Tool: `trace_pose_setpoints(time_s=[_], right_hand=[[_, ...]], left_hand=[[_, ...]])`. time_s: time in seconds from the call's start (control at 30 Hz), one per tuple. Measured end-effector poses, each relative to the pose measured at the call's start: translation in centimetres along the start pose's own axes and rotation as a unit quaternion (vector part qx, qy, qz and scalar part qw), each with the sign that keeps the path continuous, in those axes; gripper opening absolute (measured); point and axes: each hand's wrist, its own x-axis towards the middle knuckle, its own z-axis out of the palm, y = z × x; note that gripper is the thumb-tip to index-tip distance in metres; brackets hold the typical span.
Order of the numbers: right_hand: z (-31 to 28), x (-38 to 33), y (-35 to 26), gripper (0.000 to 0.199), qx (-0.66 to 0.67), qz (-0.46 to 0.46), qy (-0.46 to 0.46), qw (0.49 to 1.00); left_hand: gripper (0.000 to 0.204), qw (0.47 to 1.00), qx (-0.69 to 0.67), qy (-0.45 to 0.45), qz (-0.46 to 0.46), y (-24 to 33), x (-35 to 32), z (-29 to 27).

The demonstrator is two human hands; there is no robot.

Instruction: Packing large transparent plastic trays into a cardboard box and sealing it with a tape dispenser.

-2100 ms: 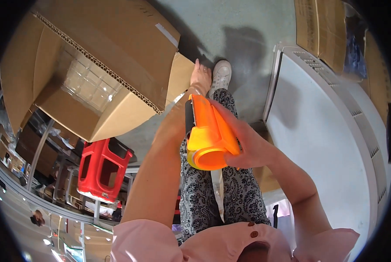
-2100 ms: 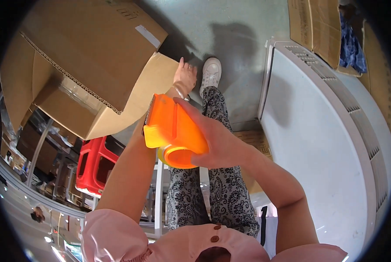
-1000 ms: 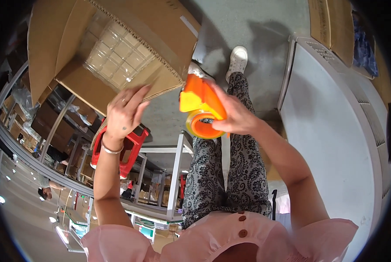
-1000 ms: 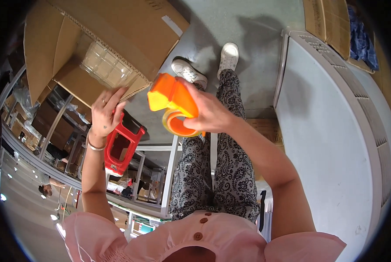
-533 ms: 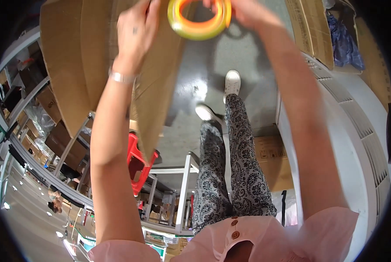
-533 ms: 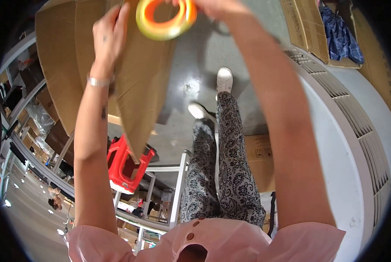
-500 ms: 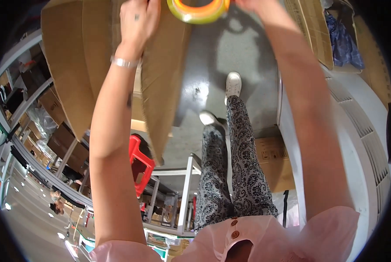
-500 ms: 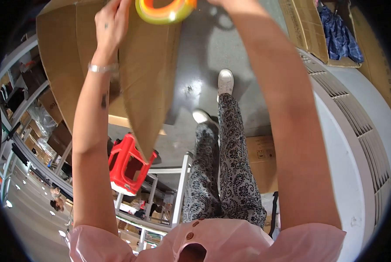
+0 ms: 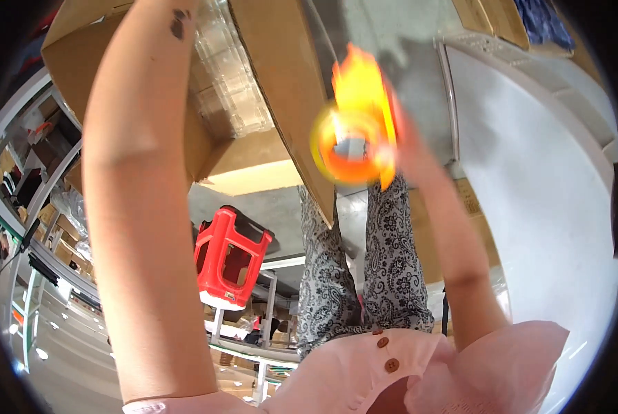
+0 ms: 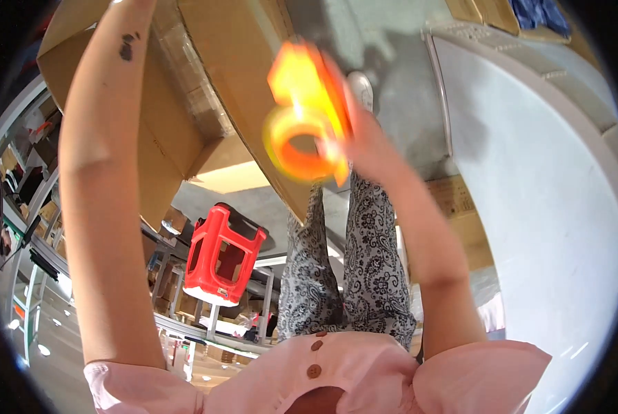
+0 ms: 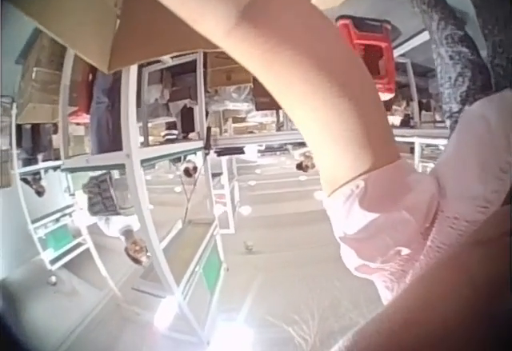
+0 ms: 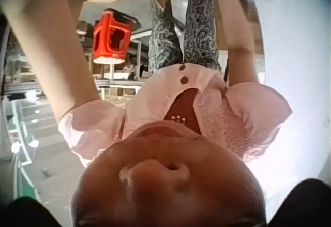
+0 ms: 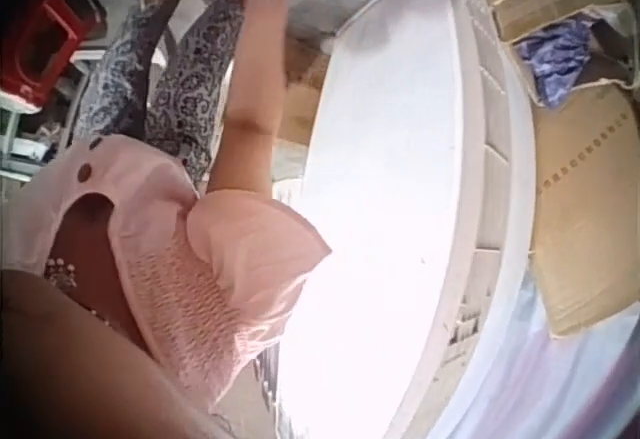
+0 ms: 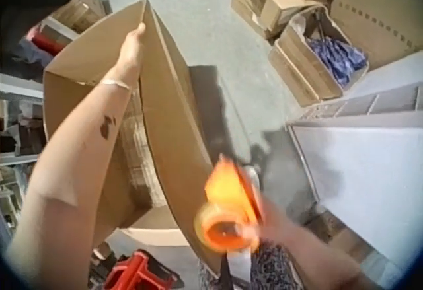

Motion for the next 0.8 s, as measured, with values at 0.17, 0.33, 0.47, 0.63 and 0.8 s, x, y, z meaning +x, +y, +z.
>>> trace_pose_setpoints(time_s=[0.17, 0.33, 0.47, 0.63, 0.8], right_hand=[[-1.1, -20.9, 6.3, 0.093, 0.009, 0.179, -0.041, 0.983], [-1.9, -23.4, 11.1, 0.092, -0.062, 0.138, -0.053, 0.987], [-1.7, -22.6, 13.3, 0.094, -0.099, 0.101, -0.035, 0.989], [-1.0, -21.2, 14.4, 0.092, -0.175, 0.142, -0.074, 0.971], [0.0, -20.2, 14.7, 0.087, -0.166, 0.102, -0.083, 0.977]], left_hand=[[0.065, 0.985, -0.087, -0.061, -0.135, -6.4, -4.0, 4.6], [0.035, 0.763, 0.401, 0.101, 0.497, -15.1, -8.0, 0.2], [0.052, 0.66, 0.546, 0.013, 0.517, -19.3, -15.1, 3.5], [0.066, 0.337, 0.83, -0.293, 0.335, -21.2, -21.5, 7.2], [0.051, 0.012, 0.769, -0.408, 0.492, -26.5, -20.8, 3.9]])
